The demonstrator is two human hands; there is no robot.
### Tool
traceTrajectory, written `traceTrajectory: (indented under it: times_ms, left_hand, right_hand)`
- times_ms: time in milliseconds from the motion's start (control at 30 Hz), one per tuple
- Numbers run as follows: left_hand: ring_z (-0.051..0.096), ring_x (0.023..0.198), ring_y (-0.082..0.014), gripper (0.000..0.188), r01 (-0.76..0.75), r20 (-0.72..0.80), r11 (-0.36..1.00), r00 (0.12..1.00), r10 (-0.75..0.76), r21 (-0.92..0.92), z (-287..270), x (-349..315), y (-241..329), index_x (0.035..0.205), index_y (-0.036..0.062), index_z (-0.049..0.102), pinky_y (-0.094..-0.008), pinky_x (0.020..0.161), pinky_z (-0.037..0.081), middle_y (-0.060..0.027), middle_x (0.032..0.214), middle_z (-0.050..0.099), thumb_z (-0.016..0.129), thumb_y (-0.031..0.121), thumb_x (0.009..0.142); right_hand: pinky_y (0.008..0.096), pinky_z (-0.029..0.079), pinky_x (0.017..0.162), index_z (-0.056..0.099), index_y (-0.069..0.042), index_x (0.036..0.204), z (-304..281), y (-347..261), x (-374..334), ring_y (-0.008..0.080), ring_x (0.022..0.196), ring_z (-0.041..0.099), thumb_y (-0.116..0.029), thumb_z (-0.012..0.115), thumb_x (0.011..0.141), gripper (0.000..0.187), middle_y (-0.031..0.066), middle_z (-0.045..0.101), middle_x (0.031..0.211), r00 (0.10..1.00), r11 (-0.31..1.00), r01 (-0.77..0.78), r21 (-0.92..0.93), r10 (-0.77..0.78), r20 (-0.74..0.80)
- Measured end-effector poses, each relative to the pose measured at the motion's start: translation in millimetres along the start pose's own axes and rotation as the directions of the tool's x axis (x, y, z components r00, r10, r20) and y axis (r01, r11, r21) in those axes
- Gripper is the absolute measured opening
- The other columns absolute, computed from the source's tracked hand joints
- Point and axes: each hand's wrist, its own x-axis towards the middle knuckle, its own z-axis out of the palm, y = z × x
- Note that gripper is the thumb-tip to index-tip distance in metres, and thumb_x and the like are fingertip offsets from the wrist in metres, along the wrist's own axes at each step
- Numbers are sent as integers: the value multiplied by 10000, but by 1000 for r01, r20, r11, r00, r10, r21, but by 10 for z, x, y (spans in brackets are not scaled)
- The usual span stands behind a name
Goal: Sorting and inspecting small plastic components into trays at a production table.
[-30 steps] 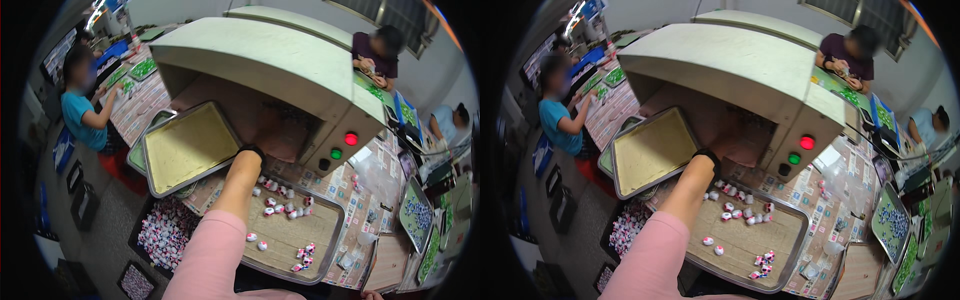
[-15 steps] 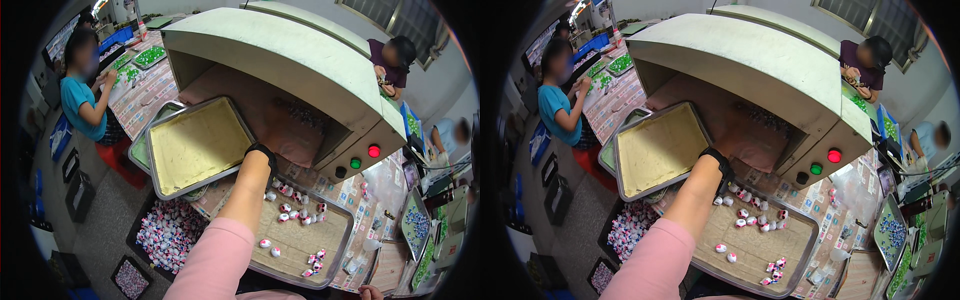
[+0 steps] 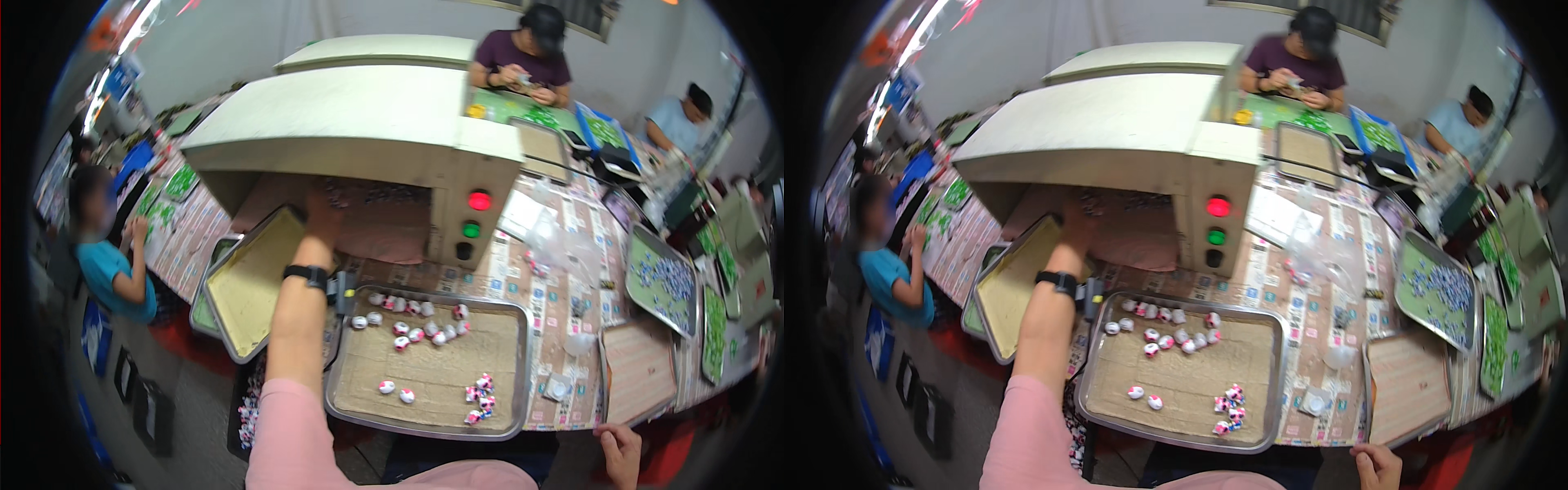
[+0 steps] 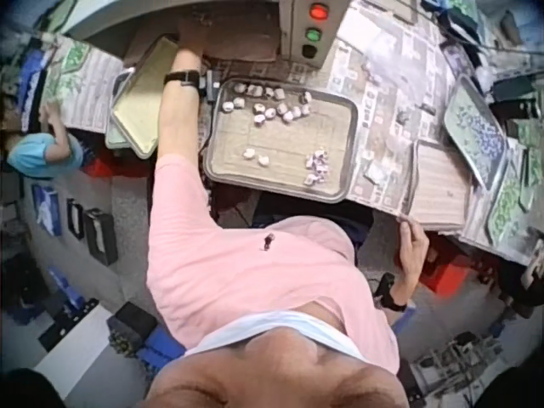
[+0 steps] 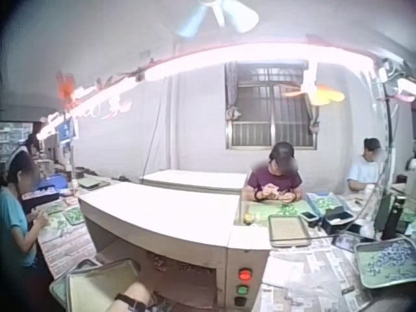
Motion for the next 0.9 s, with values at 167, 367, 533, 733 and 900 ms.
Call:
traceTrajectory:
  times_ms: [167,367,533,733,900]
  left_hand:
    - [498,566,-177,167,-33,12,906,999,31,423,38,-498,319,812,123,542,-291,418,351,-38,690,546,431,210,902]
    - [468,555,-134,266,462,-123,851,857,-501,-249,1749,-1801,-331,1073,112,623,-241,371,300,-45,745,562,469,302,967]
    - [497,587,-159,295,720,24,673,686,-728,-169,2746,-2975,-1130,1203,111,542,-251,379,335,-87,839,584,432,290,997]
    - [456,559,-148,252,943,94,303,317,-944,-138,3583,-3766,-2100,1149,72,490,-240,387,342,-76,797,531,523,237,962]
    - [451,516,-110,326,909,84,397,389,-917,124,4106,-3836,-3174,1201,52,514,-228,370,335,-52,781,501,553,260,953]
  right_hand:
    - [295,496,725,692,6,932,-24,266,-8,209,792,659,-90,625,844,146,121,691,836,1000,997,28,78,-27,-5]
    - [311,508,758,696,-25,983,-54,538,-130,230,835,659,-144,662,859,174,119,693,890,999,991,34,130,-35,9]
    - [317,510,765,688,-37,1033,104,748,-191,225,850,650,-164,639,889,198,108,690,920,978,956,178,235,-198,64]
    - [353,495,814,682,-36,1034,29,904,-303,269,926,626,-222,626,901,236,117,682,982,980,934,157,321,-186,64]
    - [247,514,750,672,6,1030,-102,1261,-520,134,859,657,-99,608,913,170,94,688,946,988,830,-12,558,95,-120]
